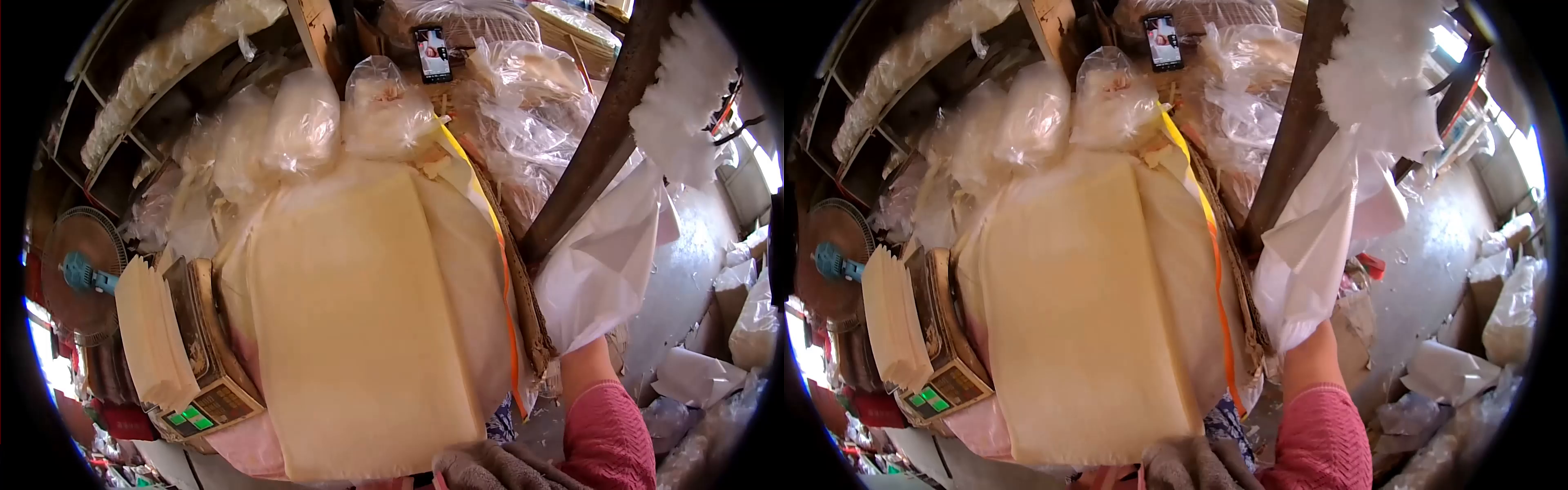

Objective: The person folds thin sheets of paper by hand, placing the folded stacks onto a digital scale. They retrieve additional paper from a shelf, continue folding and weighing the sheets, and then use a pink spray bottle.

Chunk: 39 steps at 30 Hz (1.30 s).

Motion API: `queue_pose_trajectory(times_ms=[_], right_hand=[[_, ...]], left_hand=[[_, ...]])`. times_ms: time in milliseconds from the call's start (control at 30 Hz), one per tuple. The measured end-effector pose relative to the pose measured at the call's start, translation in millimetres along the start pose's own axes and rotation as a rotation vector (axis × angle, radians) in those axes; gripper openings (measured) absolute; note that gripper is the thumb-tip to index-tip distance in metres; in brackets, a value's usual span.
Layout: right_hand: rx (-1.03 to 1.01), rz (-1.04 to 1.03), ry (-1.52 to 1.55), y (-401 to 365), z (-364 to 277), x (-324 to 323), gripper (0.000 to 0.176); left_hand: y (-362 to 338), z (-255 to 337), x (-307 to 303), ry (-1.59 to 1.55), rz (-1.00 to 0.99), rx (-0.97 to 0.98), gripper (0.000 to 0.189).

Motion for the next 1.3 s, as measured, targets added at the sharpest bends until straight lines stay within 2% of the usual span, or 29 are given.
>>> queue_pose_trajectory(times_ms=[133, 267, 333, 367, 433, 467, 500, 567, 633, 800, 867, 900, 933, 1000, 1033, 1067, 1100, 1133, 1200, 1233, 1300], right_hand=[[0.023, -0.058, 0.088, -47, 8, -45, 0.019], [0.093, -0.231, 0.021, -145, 35, -123, 0.019], [0.065, -0.381, -0.194, -195, 46, -155, 0.019], [-0.03, -0.488, -0.217, -219, 50, -167, 0.021], [-0.226, -0.697, -0.262, -263, 47, -188, 0.026], [-0.326, -0.758, -0.379, -288, 25, -196, 0.028], [-0.42, -0.815, -0.496, -322, -10, -202, 0.029], [-0.566, -0.906, -0.644, -383, -73, -211, 0.031], [-0.678, -0.983, -0.707, -435, -128, -211, 0.031], [-0.812, -1.11, -0.498, -539, -233, -197, 0.034], [-0.858, -1.269, -0.205, -577, -274, -194, 0.04], [-0.769, -1.443, -0.037, -603, -299, -198, 0.044], [-0.661, -1.611, 0.138, -627, -321, -202, 0.048], [-0.731, -1.946, 0.404, -660, -343, -202, 0.054], [-0.711, -2.044, 0.441, -673, -353, -206, 0.055], [-0.705, -2.1, 0.61, -684, -355, -203, 0.057], [-0.692, -2.159, 0.781, -694, -357, -200, 0.059], [-0.683, -2.141, 1.092, -708, -348, -191, 0.064], [-0.598, -1.893, 1.63, -735, -333, -179, 0.074], [-0.663, -1.847, 1.562, -731, -328, -173, 0.074], [-0.791, -1.757, 1.424, -724, -317, -162, 0.073]], left_hand=[[8, 13, -4, 0.002, -0.02, 0.125, 0.04], [1, 31, -6, 0.002, 0.021, 0.285, 0.032], [-4, 50, -33, -0.068, 0.183, 0.343, 0.026], [-13, 54, -37, -0.101, 0.26, 0.373, 0.023], [-18, 39, -24, -0.082, 0.615, 0.594, 0.019], [-33, 51, -47, 0.009, 0.729, 0.684, 0.015], [-46, 50, -54, 0.048, 0.69, 0.67, 0.019], [-57, 14, -23, 0.208, 0.674, 0.626, 0.025], [-75, 11, -14, 0.219, 0.741, 0.591, 0.029], [-89, 10, -11, 0.194, 0.79, 0.566, 0.036], [-75, -9, 10, 0.241, 0.813, 0.567, 0.036], [-71, -13, 16, 0.262, 0.818, 0.567, 0.036], [-85, 3, -1, 0.129, 0.769, 0.535, 0.036], [-77, -5, 1, 0.269, 0.763, 0.555, 0.036], [-79, -6, 6, 0.333, 0.748, 0.56, 0.036], [-82, 2, 1, 0.241, 0.679, 0.478, 0.036], [-74, -7, 11, -0.075, 0.609, 0.417, 0.035], [-57, -26, 27, -0.388, 0.529, 0.345, 0.035], [-62, -16, 24, -0.212, 0.606, 0.377, 0.033], [-77, 4, -2, 0.292, 0.711, 0.481, 0.032], [-79, 10, -10, 0.069, 0.81, 0.508, 0.028]])
Point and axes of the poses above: each hand's wrist, its own y-axis towards the middle knuckle, its own x-axis out of the palm, z = x × y, the point moved 1 cm from there along y, towards the middle knuckle, and after that the axes turned 11 degrees about z, right-handed, at the moved point
